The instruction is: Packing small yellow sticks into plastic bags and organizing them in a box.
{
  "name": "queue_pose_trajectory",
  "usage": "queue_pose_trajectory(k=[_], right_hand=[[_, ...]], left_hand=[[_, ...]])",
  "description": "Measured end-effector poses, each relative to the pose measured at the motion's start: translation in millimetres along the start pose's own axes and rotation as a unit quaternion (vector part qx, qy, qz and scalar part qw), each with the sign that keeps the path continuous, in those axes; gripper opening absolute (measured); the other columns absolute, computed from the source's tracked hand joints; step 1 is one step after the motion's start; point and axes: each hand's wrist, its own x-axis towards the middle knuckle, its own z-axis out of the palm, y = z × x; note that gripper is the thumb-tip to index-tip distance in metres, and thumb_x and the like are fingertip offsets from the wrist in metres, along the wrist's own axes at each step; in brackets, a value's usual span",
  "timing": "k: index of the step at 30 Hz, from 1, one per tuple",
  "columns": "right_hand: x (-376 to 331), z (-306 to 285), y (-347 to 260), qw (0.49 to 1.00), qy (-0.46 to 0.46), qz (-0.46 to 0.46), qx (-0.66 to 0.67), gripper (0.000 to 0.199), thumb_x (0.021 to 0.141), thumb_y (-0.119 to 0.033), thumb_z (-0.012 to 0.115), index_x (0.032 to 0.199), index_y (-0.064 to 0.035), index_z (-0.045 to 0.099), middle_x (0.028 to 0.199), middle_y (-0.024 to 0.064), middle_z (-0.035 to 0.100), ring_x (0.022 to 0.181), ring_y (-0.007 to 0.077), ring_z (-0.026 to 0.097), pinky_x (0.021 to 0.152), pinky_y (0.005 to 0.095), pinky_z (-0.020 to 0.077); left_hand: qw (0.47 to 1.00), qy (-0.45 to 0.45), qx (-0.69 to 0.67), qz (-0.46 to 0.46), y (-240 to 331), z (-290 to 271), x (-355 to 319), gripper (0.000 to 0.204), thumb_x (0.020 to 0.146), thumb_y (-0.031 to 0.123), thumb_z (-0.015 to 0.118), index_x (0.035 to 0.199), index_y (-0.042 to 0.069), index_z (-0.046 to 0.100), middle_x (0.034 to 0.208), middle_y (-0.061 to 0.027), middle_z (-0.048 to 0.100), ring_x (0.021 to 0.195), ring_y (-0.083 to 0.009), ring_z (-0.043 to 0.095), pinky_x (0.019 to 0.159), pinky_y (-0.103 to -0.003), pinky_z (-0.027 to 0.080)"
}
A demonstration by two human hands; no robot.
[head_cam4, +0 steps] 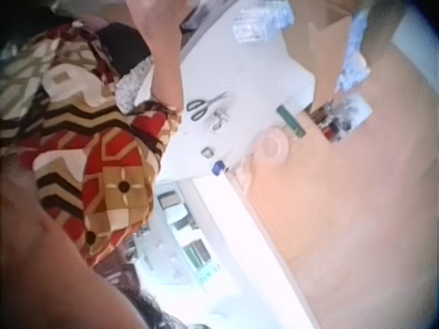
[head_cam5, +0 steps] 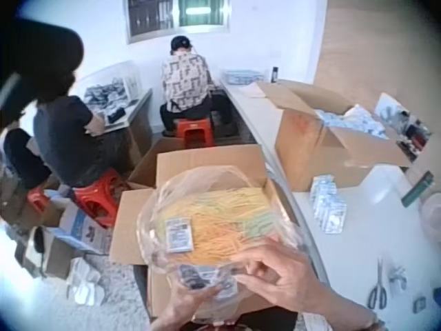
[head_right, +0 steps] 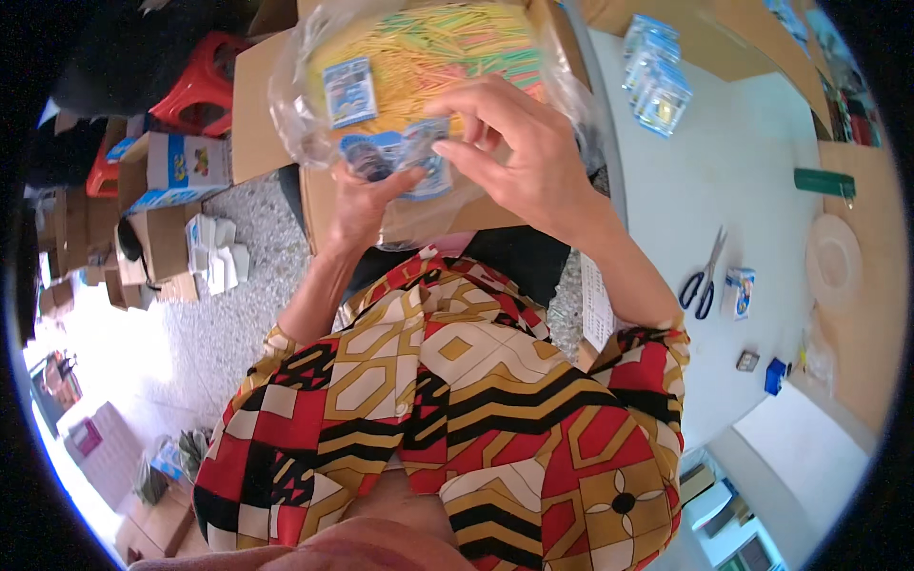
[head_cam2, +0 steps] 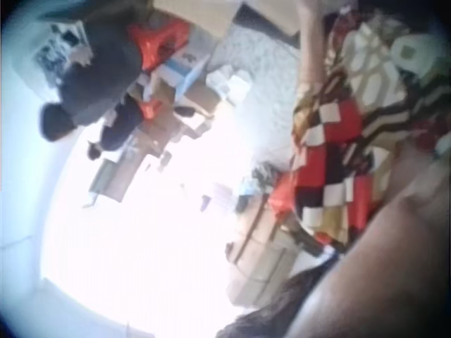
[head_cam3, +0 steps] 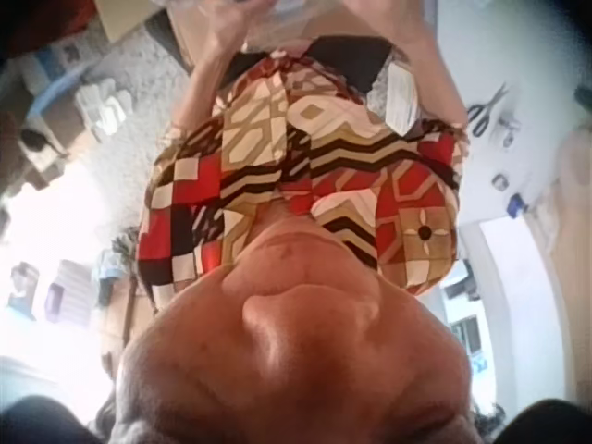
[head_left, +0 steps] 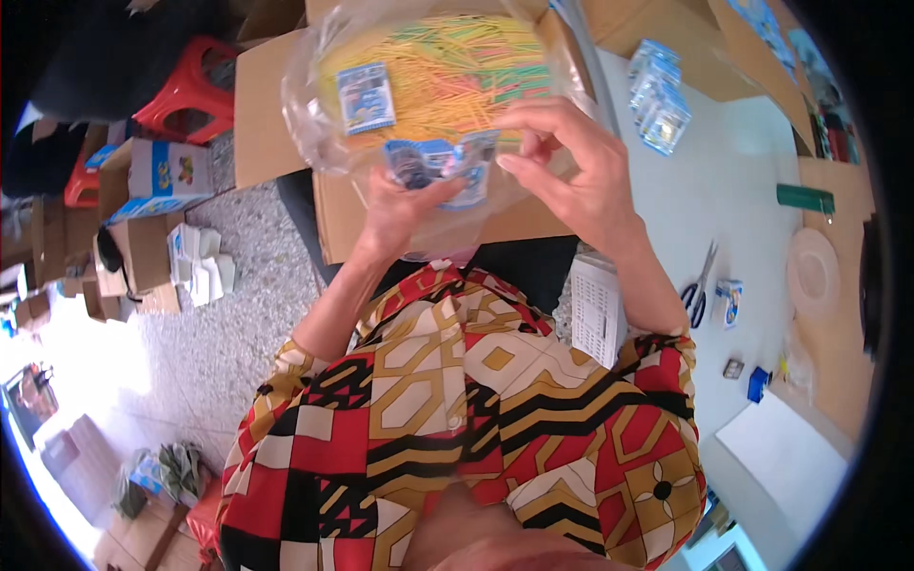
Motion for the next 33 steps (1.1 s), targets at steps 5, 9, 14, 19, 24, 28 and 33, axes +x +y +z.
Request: queue_pose_trajectory(k=[5, 9, 14, 19, 24, 28, 33], right_hand=[[-4.0, 10.9, -1.6, 0.996, -0.038, 0.002, -0.076, 0.027, 0.071, 0.001, 0.068, 0.096, -0.0055, 0.061, 0.098, 0.0059, 0.06, 0.069, 0.0107, 0.057, 0.058, 0.0233, 0.0477], [-5.1, 15.0, 4.1, 0.977, -0.035, -0.102, -0.183, 0.023, 0.07, -0.002, 0.069, 0.092, -0.0056, 0.061, 0.095, 0.0044, 0.061, 0.072, 0.0157, 0.061, 0.06, 0.0274, 0.0505], [-6.7, 19.4, 14.0, 0.958, 0.012, -0.195, -0.211, 0.024, 0.069, -0.001, 0.07, 0.092, -0.0042, 0.062, 0.094, 0.0051, 0.061, 0.073, 0.0189, 0.062, 0.06, 0.0276, 0.0517], [-7.9, 20.7, 11.7, 0.98, 0.034, -0.123, -0.15, 0.028, 0.069, 0.001, 0.07, 0.095, -0.0032, 0.062, 0.095, 0.0081, 0.062, 0.074, 0.017, 0.062, 0.06, 0.0264, 0.0523], [-8.1, 21.2, 13.9, 0.992, -0.031, -0.074, -0.098, 0.031, 0.071, 0.003, 0.068, 0.1, -0.0036, 0.06, 0.101, 0.009, 0.06, 0.073, 0.0162, 0.061, 0.059, 0.0235, 0.0528], [-7.6, 25.4, 14.5, 0.992, -0.038, -0.064, -0.1, 0.033, 0.071, 0.003, 0.068, 0.102, -0.0042, 0.059, 0.104, 0.0092, 0.058, 0.073, 0.0163, 0.06, 0.059, 0.0236, 0.0526], [-4.9, 24.0, 11.4, 0.989, -0.05, -0.059, -0.127, 0.032, 0.07, 0.001, 0.069, 0.1, -0.0051, 0.059, 0.102, 0.0074, 0.055, 0.076, 0.0158, 0.059, 0.057, 0.0237, 0.0525]], left_hand=[[1.0, -0.012, 0.003, -0.022, -2.3, -1.2, -1.5, 0.022, 0.07, 0.0, 0.072, 0.091, 0.001, 0.064, 0.085, -0.0014, 0.065, 0.073, -0.0067, 0.059, 0.068, -0.023, 0.05], [1.0, -0.007, -0.01, -0.018, -4.7, -3.5, -1.9, 0.022, 0.07, 0.0, 0.072, 0.091, 0.001, 0.064, 0.084, -0.0012, 0.065, 0.074, -0.0065, 0.059, 0.068, -0.023, 0.05], [0.998, -0.029, -0.016, -0.051, -4.0, -6.0, -3.6, 0.031, 0.071, -0.001, 0.07, 0.1, 0.005, 0.06, 0.092, -0.0014, 0.064, 0.08, -0.0097, 0.06, 0.073, -0.026, 0.05], [0.992, -0.02, -0.089, -0.085, -2.2, -3.0, -8.3, 0.026, 0.072, 0.002, 0.07, 0.097, 0.003, 0.062, 0.089, -0.0022, 0.064, 0.078, -0.0092, 0.059, 0.073, -0.025, 0.049], [0.991, -0.035, -0.101, -0.082, -2.3, -4.1, -8.6, 0.029, 0.071, 0.002, 0.071, 0.099, 0.003, 0.061, 0.09, -0.0024, 0.064, 0.079, -0.0091, 0.059, 0.074, -0.025, 0.049], [0.994, -0.023, -0.064, -0.082, 0.1, -1.3, -10.1, 0.028, 0.071, 0.002, 0.072, 0.097, 0.003, 0.062, 0.089, -0.0021, 0.065, 0.078, -0.0086, 0.06, 0.073, -0.025, 0.049], [0.995, -0.026, -0.036, -0.089, -1.3, -3.6, -10.5, 0.024, 0.071, 0.003, 0.073, 0.094, 0.002, 0.064, 0.086, -0.0018, 0.065, 0.076, -0.0075, 0.059, 0.071, -0.025, 0.05]])
